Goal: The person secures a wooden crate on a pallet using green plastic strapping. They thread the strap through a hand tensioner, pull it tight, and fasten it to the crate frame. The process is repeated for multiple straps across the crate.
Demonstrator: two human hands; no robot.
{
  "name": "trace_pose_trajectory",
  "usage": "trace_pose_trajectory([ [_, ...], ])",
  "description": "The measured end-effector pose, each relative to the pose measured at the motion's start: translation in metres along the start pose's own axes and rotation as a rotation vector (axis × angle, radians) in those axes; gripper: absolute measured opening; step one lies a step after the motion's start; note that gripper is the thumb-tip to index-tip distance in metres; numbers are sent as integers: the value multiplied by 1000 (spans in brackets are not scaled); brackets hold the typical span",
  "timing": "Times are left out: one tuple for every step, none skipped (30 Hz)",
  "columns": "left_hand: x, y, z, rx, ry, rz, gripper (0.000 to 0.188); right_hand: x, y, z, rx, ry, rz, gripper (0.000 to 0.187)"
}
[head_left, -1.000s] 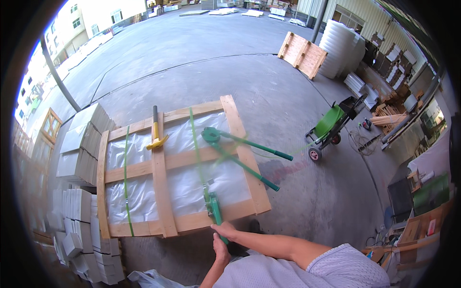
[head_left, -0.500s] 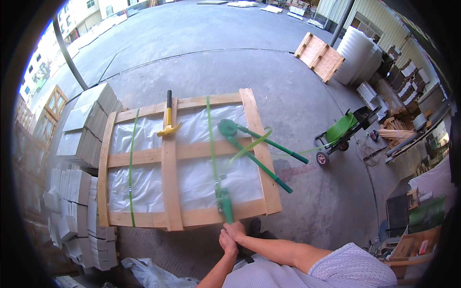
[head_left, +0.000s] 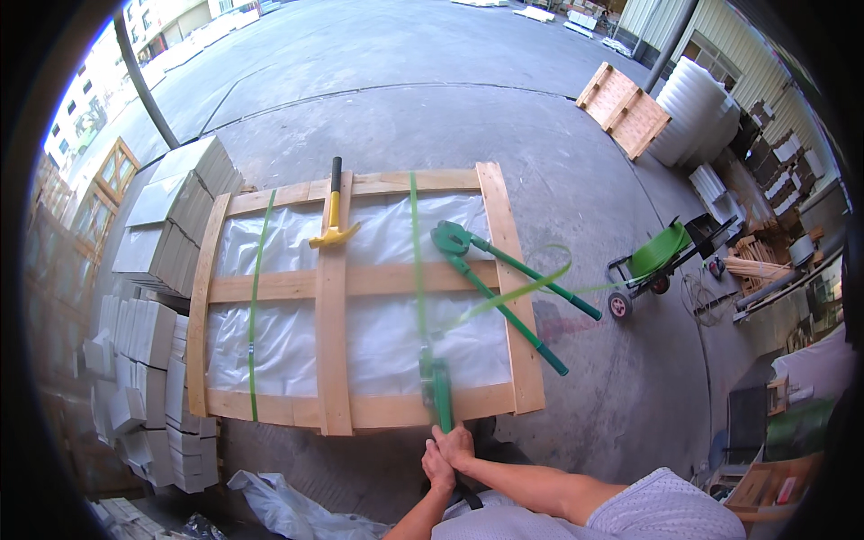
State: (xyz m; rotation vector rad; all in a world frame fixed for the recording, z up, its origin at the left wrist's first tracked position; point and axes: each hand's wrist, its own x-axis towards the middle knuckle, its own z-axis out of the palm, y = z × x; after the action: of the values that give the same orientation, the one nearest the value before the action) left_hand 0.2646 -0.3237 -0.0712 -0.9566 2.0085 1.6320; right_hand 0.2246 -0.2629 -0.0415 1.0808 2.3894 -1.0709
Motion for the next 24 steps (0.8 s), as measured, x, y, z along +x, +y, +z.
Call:
trace_pose_trajectory([
  [4, -3, 1, 45, 12, -9, 56, 0, 0, 1, -26, 2, 12, 53],
  [8, -6, 3, 58, 58, 93, 55, 0, 0, 1, -52, 3, 24, 54],
  [12, -9, 6, 103, 98, 136, 55, 1, 0, 1, -41, 7, 17, 54],
  [13, -13, 8, 187, 137, 109, 55, 2, 0, 1, -28, 9, 12, 55],
  [18, -13, 9, 120, 163, 223, 54, 2, -1, 2, 9, 19, -20, 55],
  [23, -12, 15, 85, 179, 241, 53, 5, -1, 1, 0, 48, -50, 55],
  [15, -20, 13, 112, 182, 145, 52, 4, 2, 3, -15, 37, -47, 54],
  [16, -20, 12, 250, 143, 202, 50, 5, 3, 4, -36, 7, -14, 54],
  [14, -21, 13, 290, 169, 335, 49, 7, 3, 5, -5, 58, -87, 54],
  [12, -23, 10, 370, 190, 403, 48, 5, 5, 7, 3, 65, -90, 53],
  [12, -21, 10, 344, 158, 387, 47, 7, 6, 7, -7, 47, -58, 53],
  [10, -22, 7, 320, 125, 364, 47, 6, 9, 8, 23, 54, -98, 52],
  [10, -20, 6, 307, 96, 357, 46, 8, 10, 8, 37, 29, -99, 51],
  [9, -19, 5, 275, 81, 311, 45, 7, 12, 8, 60, 15, -94, 50],
  [9, -17, 5, 255, 72, 283, 45, 8, 13, 7, 71, -23, -105, 49],
  [10, -14, 7, 248, 63, 252, 44, 9, 14, 5, 90, -46, -114, 49],
  [8, -12, 8, 289, 88, 275, 43, 11, 15, 2, 105, -59, -123, 48],
  [7, -9, 11, 296, 122, 233, 47, 13, 15, 0, 104, -98, -119, 48],
  [4, -6, 13, 304, 156, 191, 52, 15, 16, -3, 100, -127, -113, 48],
  [3, -3, 15, 326, 195, 136, 57, 17, 16, -5, 91, -172, -100, 48],
  [1, -1, 18, 324, 205, 133, 57, 19, 16, -8, 109, -183, -116, 48],
  [-2, 0, 20, 338, 220, 116, 58, 20, 16, -10, 124, -211, -126, 48],
  [-4, 1, 22, 352, 235, 97, 59, 21, 16, -13, 125, -231, -115, 48],
  [-6, 1, 26, 364, 241, 71, 59, 22, 17, -18, 124, -256, -138, 47],
])
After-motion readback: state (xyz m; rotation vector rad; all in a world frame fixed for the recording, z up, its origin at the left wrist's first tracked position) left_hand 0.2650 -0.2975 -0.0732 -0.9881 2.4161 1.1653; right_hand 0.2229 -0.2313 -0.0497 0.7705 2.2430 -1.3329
